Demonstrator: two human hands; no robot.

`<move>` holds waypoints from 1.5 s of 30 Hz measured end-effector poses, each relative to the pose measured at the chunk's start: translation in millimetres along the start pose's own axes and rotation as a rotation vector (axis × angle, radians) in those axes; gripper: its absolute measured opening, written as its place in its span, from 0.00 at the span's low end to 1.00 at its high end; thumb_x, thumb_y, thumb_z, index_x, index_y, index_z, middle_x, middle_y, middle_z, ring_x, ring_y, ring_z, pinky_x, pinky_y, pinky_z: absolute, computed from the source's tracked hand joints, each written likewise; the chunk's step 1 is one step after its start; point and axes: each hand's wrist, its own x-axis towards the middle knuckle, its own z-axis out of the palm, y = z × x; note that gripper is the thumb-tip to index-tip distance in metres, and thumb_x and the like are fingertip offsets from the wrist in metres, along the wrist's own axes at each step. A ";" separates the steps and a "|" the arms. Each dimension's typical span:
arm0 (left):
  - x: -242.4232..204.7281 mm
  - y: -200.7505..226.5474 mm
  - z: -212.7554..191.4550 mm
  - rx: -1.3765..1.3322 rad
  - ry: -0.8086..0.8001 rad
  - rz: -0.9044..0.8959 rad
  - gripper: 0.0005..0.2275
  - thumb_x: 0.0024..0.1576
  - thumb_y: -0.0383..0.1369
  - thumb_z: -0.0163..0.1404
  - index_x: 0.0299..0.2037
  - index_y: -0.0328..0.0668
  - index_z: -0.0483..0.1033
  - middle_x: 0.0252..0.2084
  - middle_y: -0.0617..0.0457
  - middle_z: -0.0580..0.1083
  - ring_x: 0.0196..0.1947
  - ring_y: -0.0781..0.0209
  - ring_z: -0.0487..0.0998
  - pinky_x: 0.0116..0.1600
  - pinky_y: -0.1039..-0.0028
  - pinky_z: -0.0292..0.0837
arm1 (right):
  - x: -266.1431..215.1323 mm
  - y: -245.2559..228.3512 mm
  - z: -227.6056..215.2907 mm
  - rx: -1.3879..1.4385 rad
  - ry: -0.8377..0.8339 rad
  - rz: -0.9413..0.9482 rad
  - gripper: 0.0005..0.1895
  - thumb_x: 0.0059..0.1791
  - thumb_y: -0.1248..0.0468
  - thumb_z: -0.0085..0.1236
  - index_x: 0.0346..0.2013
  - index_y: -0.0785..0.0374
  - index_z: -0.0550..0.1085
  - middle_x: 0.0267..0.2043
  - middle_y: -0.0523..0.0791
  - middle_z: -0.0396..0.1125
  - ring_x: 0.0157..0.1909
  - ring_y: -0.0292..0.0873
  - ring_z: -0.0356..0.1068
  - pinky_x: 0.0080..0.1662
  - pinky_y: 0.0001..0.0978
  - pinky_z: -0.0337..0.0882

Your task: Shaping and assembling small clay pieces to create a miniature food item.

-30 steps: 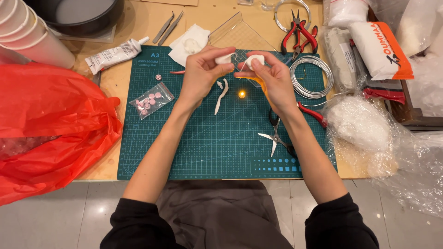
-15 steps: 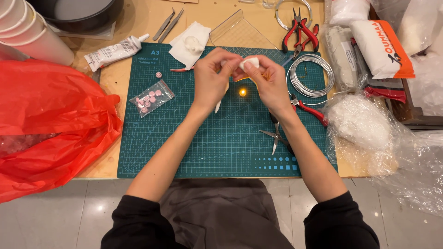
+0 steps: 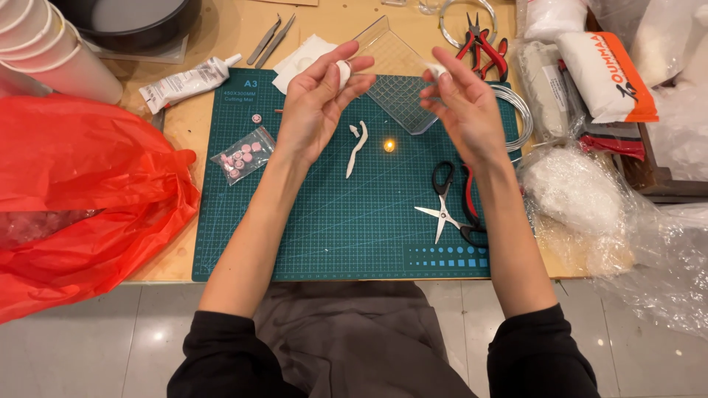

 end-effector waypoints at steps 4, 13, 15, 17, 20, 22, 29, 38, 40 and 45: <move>2.5 -3.1 -9.2 0.041 0.034 -0.026 0.18 0.66 0.37 0.46 0.61 0.31 0.70 0.49 0.41 0.78 0.41 0.58 0.84 0.49 0.75 0.81 | -9.7 -11.4 -11.7 -0.215 -0.032 -0.070 0.17 0.61 0.63 0.52 0.62 0.68 0.68 0.47 0.43 0.69 0.48 0.37 0.70 0.55 0.31 0.73; -1.8 -17.0 -18.5 0.241 0.097 -0.025 0.28 0.69 0.61 0.30 0.24 0.48 0.54 0.18 0.61 0.52 0.15 0.75 0.49 0.19 0.82 0.43 | -65.6 -6.0 5.6 -1.138 -0.053 -0.030 0.19 0.62 0.56 0.43 0.34 0.67 0.67 0.31 0.48 0.64 0.34 0.45 0.65 0.39 0.38 0.66; -0.9 -16.3 -13.0 0.057 0.055 -0.031 0.24 0.68 0.54 0.36 0.36 0.40 0.69 0.24 0.61 0.59 0.20 0.73 0.57 0.25 0.82 0.52 | -76.7 -3.5 17.5 -1.454 -0.081 -0.214 0.16 0.60 0.57 0.48 0.34 0.67 0.68 0.31 0.50 0.65 0.36 0.52 0.66 0.42 0.46 0.66; -2.7 -1.3 8.2 0.012 0.075 -0.101 0.17 0.66 0.46 0.42 0.43 0.38 0.71 0.28 0.58 0.64 0.26 0.70 0.63 0.33 0.80 0.59 | -79.4 -0.7 14.6 -1.516 -0.087 -0.279 0.14 0.58 0.58 0.51 0.34 0.65 0.70 0.32 0.50 0.65 0.38 0.53 0.66 0.43 0.47 0.66; -2.8 -5.4 4.2 -0.002 0.013 -0.115 0.15 0.63 0.35 0.51 0.55 0.34 0.73 0.36 0.55 0.71 0.35 0.67 0.71 0.46 0.78 0.68 | -79.4 -6.7 14.5 -1.552 -0.083 -0.306 0.11 0.54 0.58 0.57 0.39 0.64 0.74 0.32 0.48 0.66 0.39 0.52 0.67 0.44 0.47 0.66; -3.1 -12.9 -2.1 0.030 -0.077 -0.065 0.17 0.62 0.32 0.55 0.59 0.32 0.73 0.39 0.55 0.74 0.39 0.68 0.73 0.51 0.78 0.71 | -80.6 -12.1 14.6 -1.526 -0.065 -0.264 0.12 0.51 0.58 0.61 0.43 0.64 0.76 0.31 0.47 0.67 0.39 0.51 0.67 0.43 0.46 0.66; -0.1 -27.9 -16.0 0.291 0.016 -0.037 0.16 0.64 0.40 0.56 0.44 0.28 0.78 0.29 0.55 0.71 0.26 0.68 0.70 0.33 0.77 0.66 | -75.8 -18.0 19.5 -1.524 0.009 -0.272 0.21 0.44 0.55 0.71 0.46 0.62 0.79 0.35 0.44 0.72 0.38 0.47 0.69 0.42 0.42 0.67; 2.2 -30.6 -10.8 0.121 -0.097 0.003 0.16 0.68 0.38 0.48 0.51 0.29 0.78 0.38 0.50 0.78 0.34 0.65 0.77 0.44 0.76 0.74 | -17.8 -3.2 68.2 -0.835 -0.144 -0.376 0.21 0.59 0.68 0.52 0.67 0.66 0.67 0.60 0.49 0.71 0.58 0.40 0.73 0.58 0.31 0.72; 3.7 -29.9 -13.6 0.099 -0.112 0.019 0.14 0.69 0.36 0.47 0.51 0.27 0.77 0.40 0.49 0.79 0.38 0.63 0.80 0.47 0.74 0.76 | -7.1 3.9 69.8 -0.769 -0.179 -0.392 0.21 0.59 0.69 0.51 0.68 0.66 0.66 0.63 0.49 0.70 0.61 0.40 0.72 0.61 0.31 0.72; 3.7 -42.3 -18.4 0.309 0.055 0.058 0.10 0.63 0.30 0.53 0.47 0.27 0.76 0.31 0.46 0.78 0.24 0.61 0.80 0.30 0.73 0.75 | 0.8 29.4 56.9 -0.536 -0.162 -0.240 0.23 0.58 0.68 0.53 0.68 0.68 0.65 0.59 0.48 0.72 0.59 0.37 0.72 0.60 0.29 0.71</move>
